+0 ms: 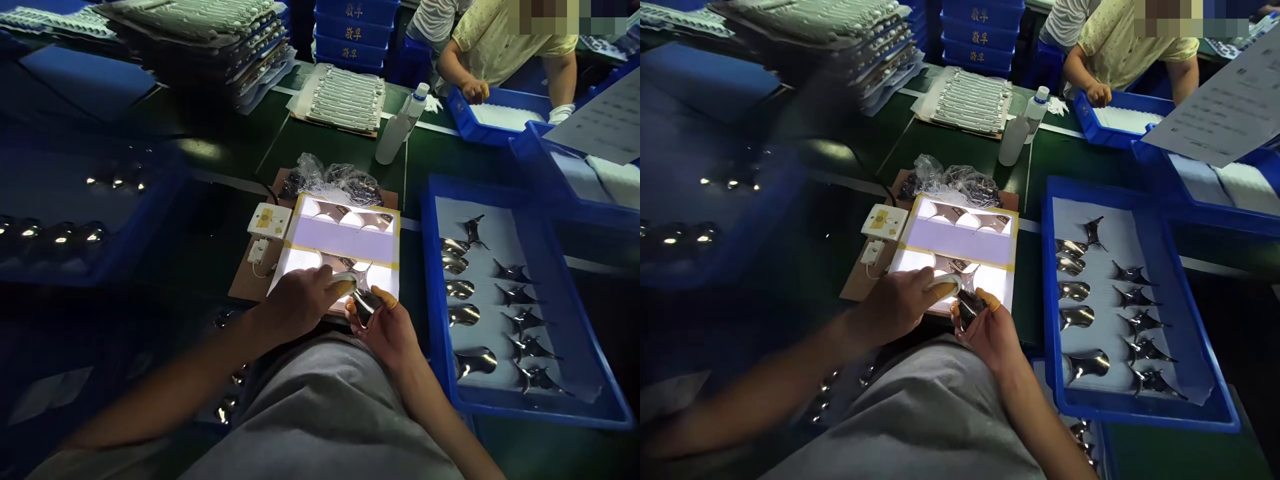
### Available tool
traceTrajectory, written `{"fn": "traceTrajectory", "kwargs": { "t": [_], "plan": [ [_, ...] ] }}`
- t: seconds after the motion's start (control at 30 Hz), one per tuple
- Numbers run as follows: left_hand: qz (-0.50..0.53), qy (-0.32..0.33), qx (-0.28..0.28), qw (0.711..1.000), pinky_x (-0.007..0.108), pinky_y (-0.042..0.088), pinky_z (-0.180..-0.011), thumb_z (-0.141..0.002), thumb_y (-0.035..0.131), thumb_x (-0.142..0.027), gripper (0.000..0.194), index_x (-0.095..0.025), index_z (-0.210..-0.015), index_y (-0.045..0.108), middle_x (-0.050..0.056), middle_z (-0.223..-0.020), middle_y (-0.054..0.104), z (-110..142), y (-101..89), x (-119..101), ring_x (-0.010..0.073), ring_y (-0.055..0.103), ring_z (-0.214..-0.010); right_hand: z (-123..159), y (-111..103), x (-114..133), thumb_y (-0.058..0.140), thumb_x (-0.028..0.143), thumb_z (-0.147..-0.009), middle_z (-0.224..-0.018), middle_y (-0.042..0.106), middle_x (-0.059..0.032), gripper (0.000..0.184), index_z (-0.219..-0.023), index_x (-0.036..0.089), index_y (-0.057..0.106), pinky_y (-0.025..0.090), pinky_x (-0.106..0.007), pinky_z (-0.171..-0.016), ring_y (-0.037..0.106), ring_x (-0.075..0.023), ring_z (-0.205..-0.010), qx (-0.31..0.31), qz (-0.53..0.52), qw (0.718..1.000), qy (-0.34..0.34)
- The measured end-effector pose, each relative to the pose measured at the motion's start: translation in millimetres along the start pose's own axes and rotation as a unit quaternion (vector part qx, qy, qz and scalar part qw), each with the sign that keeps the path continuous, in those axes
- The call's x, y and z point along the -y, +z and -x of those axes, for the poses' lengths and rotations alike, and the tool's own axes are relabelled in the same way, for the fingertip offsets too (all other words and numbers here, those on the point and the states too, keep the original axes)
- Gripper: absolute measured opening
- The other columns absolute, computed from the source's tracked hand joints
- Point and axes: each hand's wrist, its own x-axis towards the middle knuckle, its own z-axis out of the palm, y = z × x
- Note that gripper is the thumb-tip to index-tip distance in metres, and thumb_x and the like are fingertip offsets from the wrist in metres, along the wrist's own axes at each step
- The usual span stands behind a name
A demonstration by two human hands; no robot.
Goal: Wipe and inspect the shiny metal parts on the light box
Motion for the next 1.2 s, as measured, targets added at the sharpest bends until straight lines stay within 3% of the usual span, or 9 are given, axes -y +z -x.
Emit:
{"fn": "traceTrajectory", "kwargs": {
  "t": [0.13,0.2,0.37,0.47,0.57,0.67,0.8,0.97,1.2],
  "plan": [
    [0.098,-0.108,-0.088,0.985,0.028,0.046,-0.053,-0.083,0.043,-0.003,0.056,-0.018,-0.134,0.061,0.006,-0.091,0.065,19,1.6,5,0.0190,0.062,-0.066,-1,2,-2,0.073,0.056,-0.086,-0.091,0.071,-0.0075,0.043,-0.103,0.017,0.078,0.049,-0.028,-0.056,0.059,-0.0167,-0.069,0.009,0.114,0.990,-0.078],
    [0.174,-0.192,-0.122,0.958,0.027,0.053,-0.062,-0.084,0.045,-0.005,0.056,-0.016,-0.137,0.059,0.007,-0.093,0.069,31,2.0,4,0.0190,0.067,-0.074,-3,7,-4,0.072,0.050,-0.090,-0.096,0.067,-0.0068,0.037,-0.109,0.019,0.077,0.051,-0.031,-0.064,0.056,-0.0168,-0.073,-0.013,0.292,0.935,-0.202],
    [0.269,-0.399,-0.149,0.864,0.032,0.059,-0.083,-0.094,0.053,-0.022,0.041,-0.016,-0.134,0.064,0.007,-0.098,0.076,63,6.6,2,0.0225,0.073,-0.087,-24,10,-10,0.069,0.028,-0.094,-0.107,0.061,-0.0112,0.039,-0.133,0.024,0.065,0.051,-0.046,-0.082,0.054,-0.0270,-0.096,-0.044,0.687,0.553,-0.469],
    [0.269,-0.433,-0.137,0.849,0.035,0.059,-0.089,-0.097,0.055,-0.031,0.042,-0.016,-0.135,0.063,0.009,-0.106,0.077,77,14.2,1,0.0256,0.073,-0.097,-40,7,-15,0.064,0.023,-0.096,-0.110,0.059,-0.0143,0.042,-0.138,0.021,0.058,0.053,-0.049,-0.080,0.052,-0.0299,-0.099,-0.035,0.757,0.438,-0.484],
    [0.241,-0.408,-0.146,0.869,0.037,0.058,-0.095,-0.096,0.061,-0.031,0.040,-0.016,-0.133,0.063,0.011,-0.115,0.075,82,23.8,-2,0.0269,0.072,-0.106,-48,4,-18,0.066,0.023,-0.096,-0.116,0.057,-0.0160,0.047,-0.141,0.019,0.054,0.054,-0.050,-0.081,0.052,-0.0320,-0.103,-0.027,0.776,0.416,-0.473],
    [0.235,-0.337,-0.130,0.902,0.034,0.060,-0.090,-0.096,0.063,-0.027,0.041,-0.019,-0.136,0.058,0.011,-0.113,0.074,76,32.1,-3,0.0255,0.072,-0.105,-45,2,-15,0.070,0.028,-0.095,-0.125,0.055,-0.0161,0.056,-0.146,0.023,0.050,0.055,-0.050,-0.083,0.054,-0.0322,-0.109,-0.016,0.762,0.450,-0.466],
    [0.229,-0.226,-0.019,0.947,0.032,0.061,-0.077,-0.091,0.058,-0.014,0.054,-0.022,-0.143,0.050,0.011,-0.127,0.068,57,40.7,3,0.0237,0.073,-0.096,-40,-1,-5,0.068,0.030,-0.096,-0.125,0.057,-0.0137,0.048,-0.143,0.026,0.056,0.056,-0.049,-0.089,0.057,-0.0304,-0.113,-0.079,0.725,0.493,-0.474],
    [0.219,-0.180,0.078,0.956,0.032,0.060,-0.072,-0.088,0.053,-0.008,0.055,-0.022,-0.141,0.052,0.011,-0.133,0.063,48,39.1,8,0.0209,0.072,-0.086,-37,-1,9,0.063,0.037,-0.099,-0.124,0.061,-0.0142,0.037,-0.134,0.025,0.063,0.057,-0.047,-0.079,0.062,-0.0290,-0.102,-0.131,0.726,0.494,-0.461],
    [0.295,-0.229,-0.025,0.927,0.030,0.058,-0.093,-0.093,0.061,-0.024,0.047,-0.022,-0.140,0.054,0.010,-0.127,0.065,99,-9.3,61,0.0220,0.068,-0.110,-61,-20,22,0.064,0.063,-0.090,-0.119,0.066,-0.0163,0.051,-0.124,0.024,0.071,0.050,-0.042,-0.050,0.064,-0.0277,-0.072,-0.125,0.764,0.444,-0.451]
  ]
}}
